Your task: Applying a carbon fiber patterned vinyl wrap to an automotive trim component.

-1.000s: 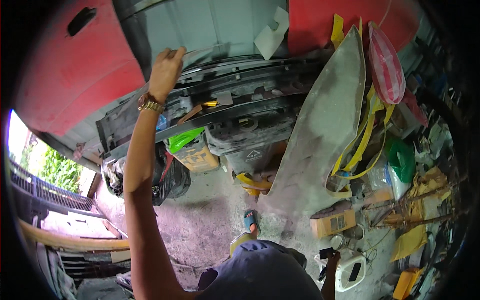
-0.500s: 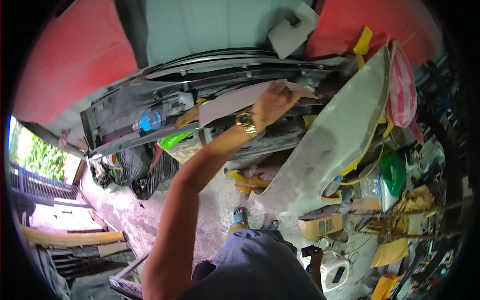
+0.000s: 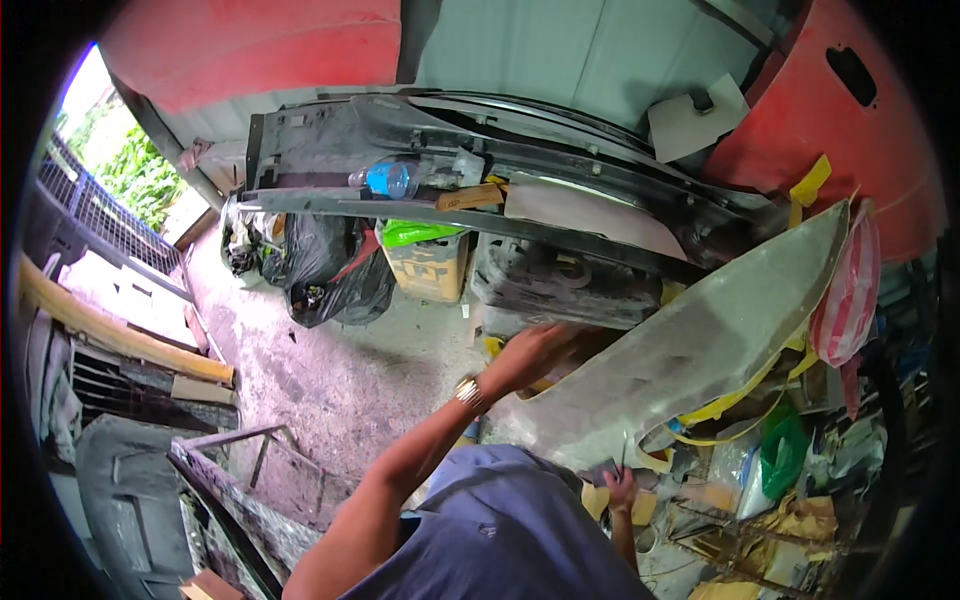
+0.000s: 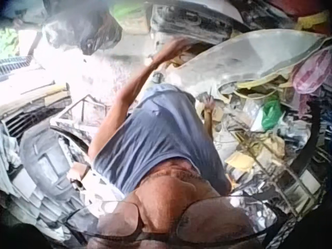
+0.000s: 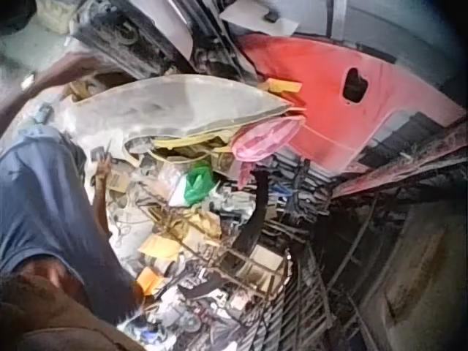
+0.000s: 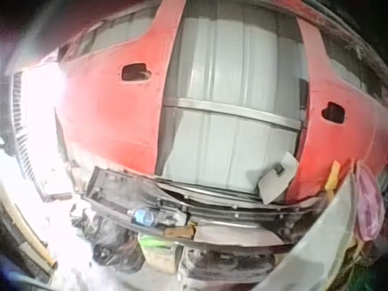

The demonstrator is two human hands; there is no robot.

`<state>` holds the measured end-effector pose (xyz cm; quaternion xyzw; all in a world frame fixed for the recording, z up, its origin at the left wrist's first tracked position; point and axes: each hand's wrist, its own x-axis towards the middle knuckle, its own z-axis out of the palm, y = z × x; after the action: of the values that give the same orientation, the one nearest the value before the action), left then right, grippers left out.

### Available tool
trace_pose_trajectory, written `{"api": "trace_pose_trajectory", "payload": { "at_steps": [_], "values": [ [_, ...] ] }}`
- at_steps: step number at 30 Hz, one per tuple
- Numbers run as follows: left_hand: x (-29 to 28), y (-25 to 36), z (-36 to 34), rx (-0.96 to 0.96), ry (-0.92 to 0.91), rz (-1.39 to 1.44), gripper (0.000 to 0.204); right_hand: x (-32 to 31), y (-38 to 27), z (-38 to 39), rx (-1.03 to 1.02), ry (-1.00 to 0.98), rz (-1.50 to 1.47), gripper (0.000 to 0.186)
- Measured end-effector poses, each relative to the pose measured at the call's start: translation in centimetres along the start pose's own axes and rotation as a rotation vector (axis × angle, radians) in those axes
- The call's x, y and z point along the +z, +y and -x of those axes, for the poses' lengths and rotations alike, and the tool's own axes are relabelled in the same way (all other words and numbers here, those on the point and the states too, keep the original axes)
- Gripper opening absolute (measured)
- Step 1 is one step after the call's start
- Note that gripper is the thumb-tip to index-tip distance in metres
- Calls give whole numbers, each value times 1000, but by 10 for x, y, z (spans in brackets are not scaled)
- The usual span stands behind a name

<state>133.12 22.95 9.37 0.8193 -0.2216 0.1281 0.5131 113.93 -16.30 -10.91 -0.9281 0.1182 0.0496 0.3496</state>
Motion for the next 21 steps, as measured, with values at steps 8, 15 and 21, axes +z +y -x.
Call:
{"api": "trace_pose_trajectory", "payload": {
  "at_steps": [8,15,21],
  "values": [
    [33,-2,432,-1212,524,-11,38,-35,-279,-136,-633,-237,-240,25],
    [183,164,620,-1611,999,-59,31,-2,-480,-256,-931,-257,-361,17],
    [322,230,670,-1856,1326,136,34,12,-492,-440,-1279,103,-184,53]
  ]
}}
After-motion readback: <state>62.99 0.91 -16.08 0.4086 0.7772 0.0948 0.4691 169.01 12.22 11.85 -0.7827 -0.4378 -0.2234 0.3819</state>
